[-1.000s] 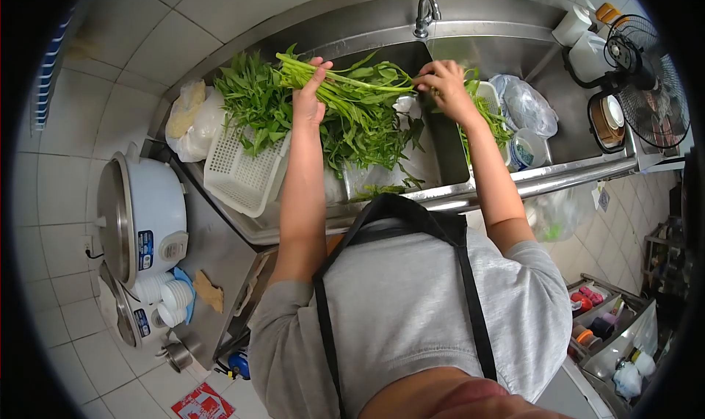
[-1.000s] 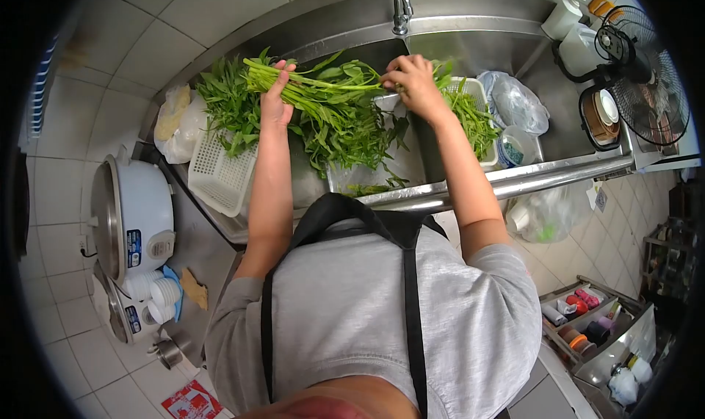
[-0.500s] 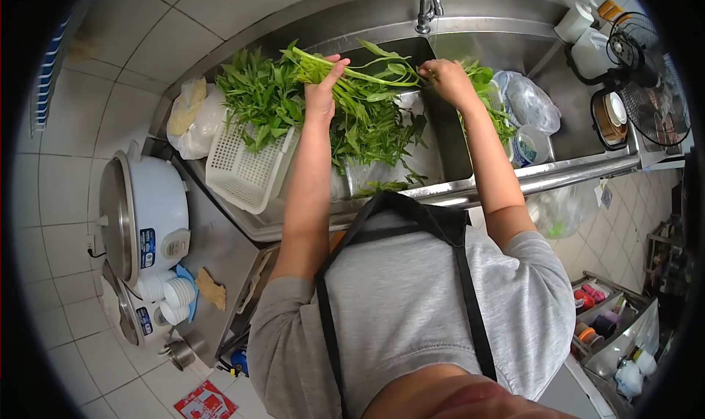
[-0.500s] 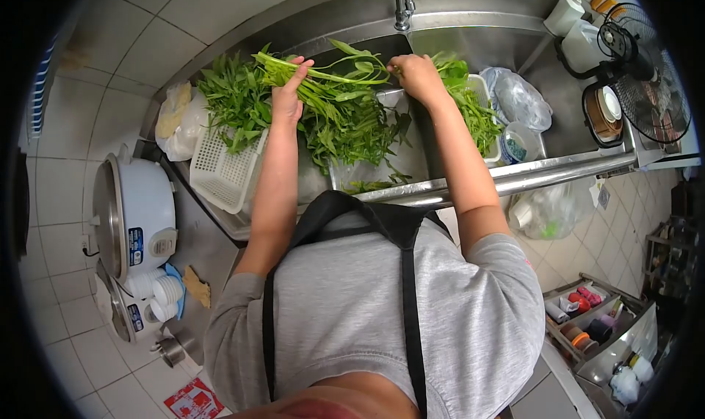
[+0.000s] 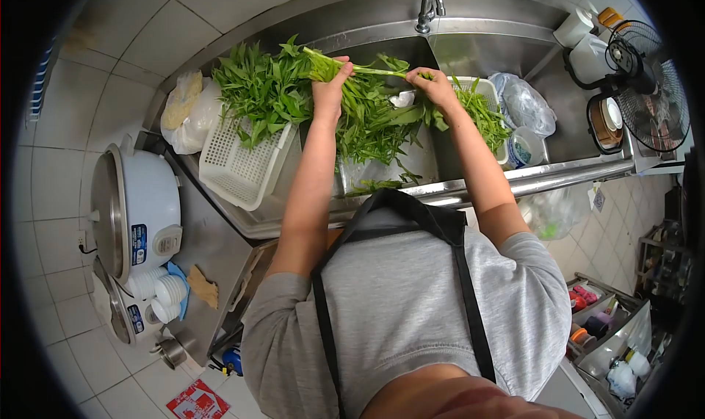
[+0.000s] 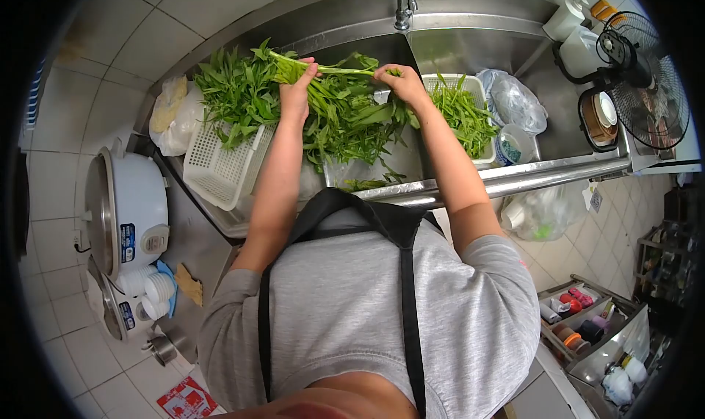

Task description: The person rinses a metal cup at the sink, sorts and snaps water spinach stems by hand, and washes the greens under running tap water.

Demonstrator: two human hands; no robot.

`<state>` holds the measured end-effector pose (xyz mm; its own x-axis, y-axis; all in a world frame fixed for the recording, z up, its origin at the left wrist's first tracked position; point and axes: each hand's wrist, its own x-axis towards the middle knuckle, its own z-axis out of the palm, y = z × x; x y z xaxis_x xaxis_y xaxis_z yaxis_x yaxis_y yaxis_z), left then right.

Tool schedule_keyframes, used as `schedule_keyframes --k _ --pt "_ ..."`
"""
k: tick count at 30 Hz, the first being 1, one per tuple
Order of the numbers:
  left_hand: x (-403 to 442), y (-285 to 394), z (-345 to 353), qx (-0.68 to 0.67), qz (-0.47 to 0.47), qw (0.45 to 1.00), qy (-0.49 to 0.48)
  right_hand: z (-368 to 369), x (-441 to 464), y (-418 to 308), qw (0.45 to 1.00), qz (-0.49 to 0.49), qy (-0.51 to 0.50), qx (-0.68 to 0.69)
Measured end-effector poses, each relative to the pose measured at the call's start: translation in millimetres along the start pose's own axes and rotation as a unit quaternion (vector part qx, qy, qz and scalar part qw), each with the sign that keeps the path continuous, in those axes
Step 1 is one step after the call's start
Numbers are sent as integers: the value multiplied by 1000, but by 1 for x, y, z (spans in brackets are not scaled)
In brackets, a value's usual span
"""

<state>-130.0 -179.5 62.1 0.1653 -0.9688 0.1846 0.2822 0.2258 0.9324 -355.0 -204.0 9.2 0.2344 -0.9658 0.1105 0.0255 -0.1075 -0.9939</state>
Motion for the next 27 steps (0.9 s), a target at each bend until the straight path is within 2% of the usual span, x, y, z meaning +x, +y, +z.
schedule_keyframes --k 1,2,4,5,7,9,11,12,13,14,15,17,21,23,25,27 --pt "-2 -2 1 -1 0 1000 0 -1 3 9 1000 0 0 -1" --pt "-4 -5 2 -3 2 1000 23 -2 4 13 992 57 40 104" --pt "-4 -8 -1 -22 -3 998 63 -10 4 21 937 141 129 293" --pt "-5 -7 -4 -22 -3 998 63 -15 5 23 916 144 164 336" --pt "-4 -2 -10 -67 -31 994 82 -28 -1 27 925 99 157 331" --pt "-1 -1 -16 -71 -33 994 71 -36 -3 14 963 31 177 200" --pt "-3 2 -16 -74 -38 995 50 -47 -6 -11 990 48 135 12" --pt "-3 2 -15 -74 -39 995 50 -44 -7 -27 989 49 136 12" --pt "-2 0 -13 -64 -36 996 44 -36 -7 -40 988 -16 104 -115" --pt "-1 -2 -10 -54 -33 997 38 -25 -8 -57 965 -79 70 -240" --pt "-1 -4 -7 -54 -34 997 36 -11 -15 -75 946 -136 38 -291" --pt "-1 -5 4 -56 -25 998 8 10 -16 -77 890 -192 4 -413" --pt "-2 -2 17 -75 -24 997 -24 8 -15 -78 850 -135 -27 -508" --pt "-1 2 15 -76 -25 997 -17 -15 -24 -90 865 -131 47 -483" --pt "2 7 8 -117 -46 992 20 -46 -34 -99 862 -72 71 -496" --pt "5 7 -2 -154 -60 985 46 -78 -51 -100 850 -68 124 -508"
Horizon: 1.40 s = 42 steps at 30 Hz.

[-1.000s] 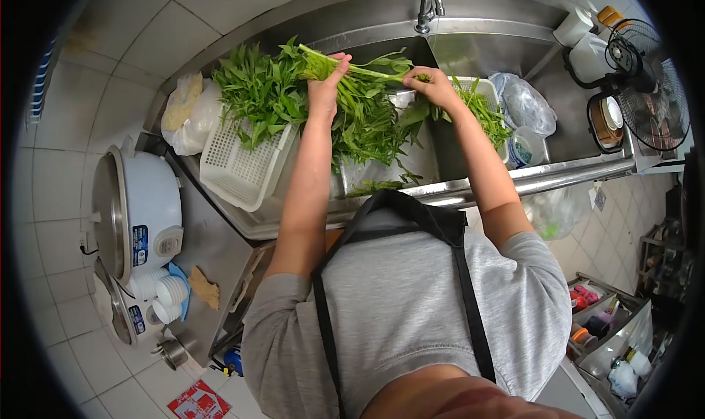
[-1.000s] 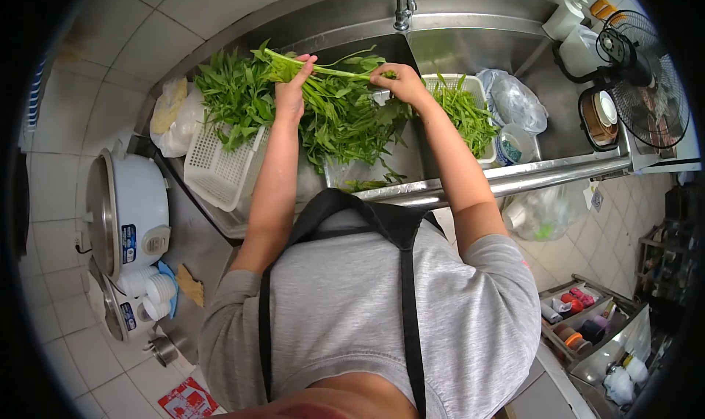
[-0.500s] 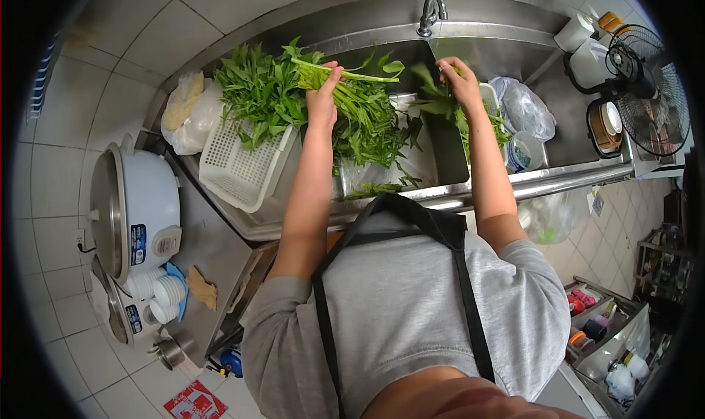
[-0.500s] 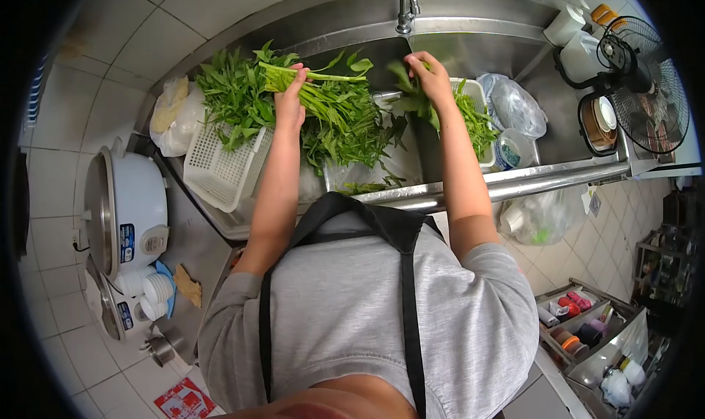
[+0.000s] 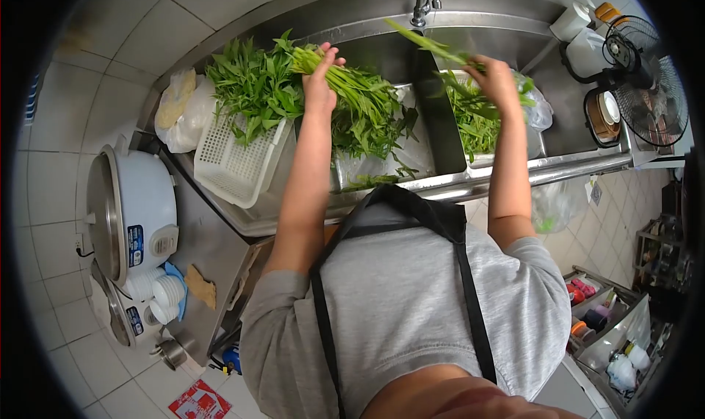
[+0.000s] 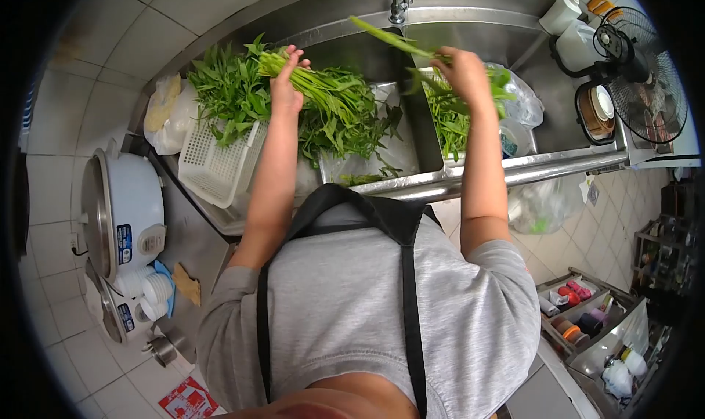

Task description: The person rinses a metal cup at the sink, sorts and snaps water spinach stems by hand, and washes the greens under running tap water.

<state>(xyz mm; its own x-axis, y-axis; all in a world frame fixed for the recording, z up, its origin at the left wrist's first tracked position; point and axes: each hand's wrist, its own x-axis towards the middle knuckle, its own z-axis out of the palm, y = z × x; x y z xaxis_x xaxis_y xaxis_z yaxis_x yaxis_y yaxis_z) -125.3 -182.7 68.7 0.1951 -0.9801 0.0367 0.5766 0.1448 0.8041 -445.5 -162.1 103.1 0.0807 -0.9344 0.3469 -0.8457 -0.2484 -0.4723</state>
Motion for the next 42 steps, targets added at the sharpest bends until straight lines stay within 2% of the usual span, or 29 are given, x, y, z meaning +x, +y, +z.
schedule_keyframes --k 4,6,9,10,13,14,16,18,22,24,26,28,33,35,36,38,40,42 --pt "7 3 -19 -68 -21 997 -11 -23 -17 43 994 87 -15 -68" --pt "10 2 -23 -136 -26 989 -51 3 -21 89 993 51 27 -106" --pt "11 2 -20 -162 -25 985 -62 16 -22 56 993 78 -15 -85" --pt "10 1 -20 -180 -26 980 -75 22 -23 38 998 37 -23 -36" --pt "8 -1 -11 -170 -28 983 -62 63 -20 -4 976 -83 -152 132" --pt "7 -2 -9 -168 -27 983 -64 68 -21 -27 970 -57 -187 141" --pt "6 -5 -9 -166 -18 984 -55 91 -22 -50 980 -76 -139 120" --pt "5 -4 -9 -170 -17 984 -58 106 -17 -59 984 -41 -141 100" --pt "2 4 -9 -80 -68 993 -45 106 -4 -49 991 -28 -84 99" --pt "1 4 -13 16 -96 995 11 95 5 -46 991 -25 -86 98" --pt "0 3 -14 42 -85 995 -12 86 10 -41 990 -23 -104 90" --pt "2 0 -14 110 -65 992 -18 85 18 -32 985 -62 -129 92" --pt "5 0 -8 113 -77 991 -9 99 20 -22 977 -76 -165 108" --pt "6 0 -7 12 -120 993 6 103 20 -21 966 -66 -153 198" --pt "6 0 -8 12 -120 993 7 100 20 -23 966 -66 -154 199" --pt "5 -1 -9 -21 -126 992 -4 94 17 -26 938 -25 -252 236" --pt "4 -3 -12 -34 -103 994 -12 104 13 -19 926 -41 -260 270" --pt "3 -2 -11 -47 -79 996 -21 117 15 -11 813 68 -329 476"
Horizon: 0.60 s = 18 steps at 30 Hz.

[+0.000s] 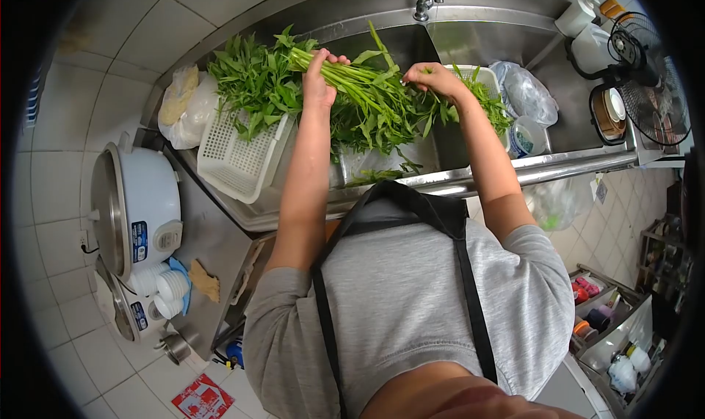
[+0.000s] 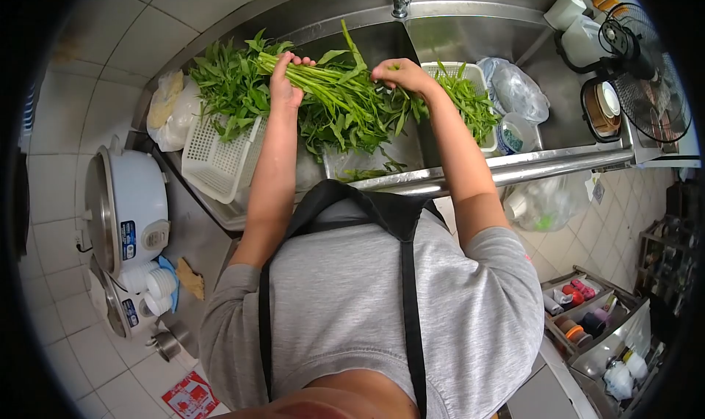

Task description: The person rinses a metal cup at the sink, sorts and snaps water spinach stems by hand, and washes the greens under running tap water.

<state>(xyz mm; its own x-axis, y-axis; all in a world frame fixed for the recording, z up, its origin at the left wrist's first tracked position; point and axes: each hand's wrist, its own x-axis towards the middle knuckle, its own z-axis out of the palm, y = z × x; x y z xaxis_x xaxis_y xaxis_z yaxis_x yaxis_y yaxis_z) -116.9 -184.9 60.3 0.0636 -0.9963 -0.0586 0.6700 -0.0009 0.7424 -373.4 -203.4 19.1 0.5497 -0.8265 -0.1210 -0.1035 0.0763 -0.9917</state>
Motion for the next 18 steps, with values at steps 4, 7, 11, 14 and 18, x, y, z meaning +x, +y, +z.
schedule_keyframes --k 4,7,11,14,18 --pt "-1 -1 1 -27 31 997 -58 11 10 32 989 87 86 88" --pt "-3 -2 4 -15 23 996 -81 24 23 36 994 64 46 72" --pt "-7 1 0 36 15 994 -105 20 41 31 995 68 61 51" --pt "-7 5 -8 88 7 990 -113 5 44 22 987 60 124 78" --pt "-8 2 -11 248 -5 965 -87 -22 42 2 982 -9 181 46"
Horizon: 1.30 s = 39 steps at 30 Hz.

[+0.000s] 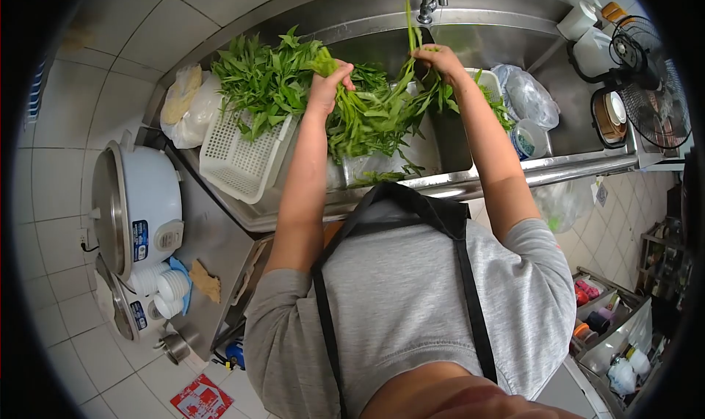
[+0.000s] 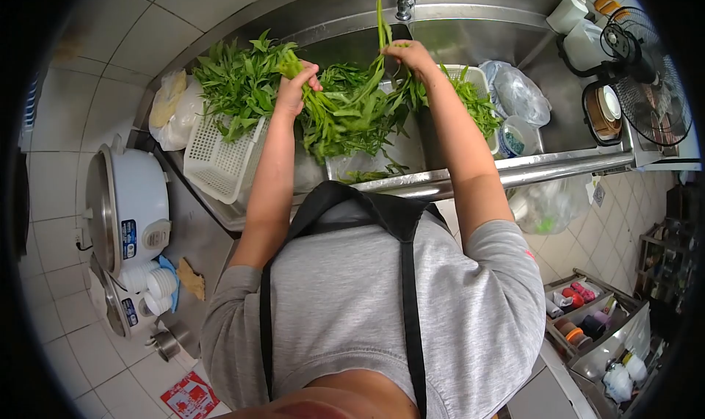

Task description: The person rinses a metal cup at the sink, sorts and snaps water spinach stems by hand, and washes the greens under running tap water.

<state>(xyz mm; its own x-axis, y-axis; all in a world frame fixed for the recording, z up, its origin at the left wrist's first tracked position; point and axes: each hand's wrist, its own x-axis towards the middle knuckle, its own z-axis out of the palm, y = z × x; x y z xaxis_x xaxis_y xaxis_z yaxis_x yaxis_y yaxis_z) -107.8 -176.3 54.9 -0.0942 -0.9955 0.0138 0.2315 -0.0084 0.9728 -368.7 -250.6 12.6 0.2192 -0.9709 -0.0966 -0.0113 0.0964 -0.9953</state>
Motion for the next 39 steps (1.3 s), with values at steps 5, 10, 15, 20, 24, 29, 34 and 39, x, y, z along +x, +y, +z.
schedule_keyframes --k 5,10,15,20,24,29,34,39 --pt "7 -12 11 184 -25 983 2 -25 -3 -36 997 -44 -26 -58" --pt "24 7 35 46 34 995 84 -6 -24 -64 921 -113 -141 -345" --pt "33 7 27 -56 0 990 126 6 -34 -64 872 -127 -180 -437" --pt "29 5 15 -75 11 988 137 -30 -37 -48 946 -185 -28 -263" --pt "28 8 2 -69 32 980 183 -57 -46 -51 945 -80 5 -316" --pt "26 19 -3 -132 21 968 213 -54 -54 -25 801 -271 118 -520" --pt "21 28 8 -128 12 977 172 -11 -34 -27 896 -281 -35 -341" --pt "21 25 13 -103 46 981 157 20 -24 -33 901 -275 -81 -327"
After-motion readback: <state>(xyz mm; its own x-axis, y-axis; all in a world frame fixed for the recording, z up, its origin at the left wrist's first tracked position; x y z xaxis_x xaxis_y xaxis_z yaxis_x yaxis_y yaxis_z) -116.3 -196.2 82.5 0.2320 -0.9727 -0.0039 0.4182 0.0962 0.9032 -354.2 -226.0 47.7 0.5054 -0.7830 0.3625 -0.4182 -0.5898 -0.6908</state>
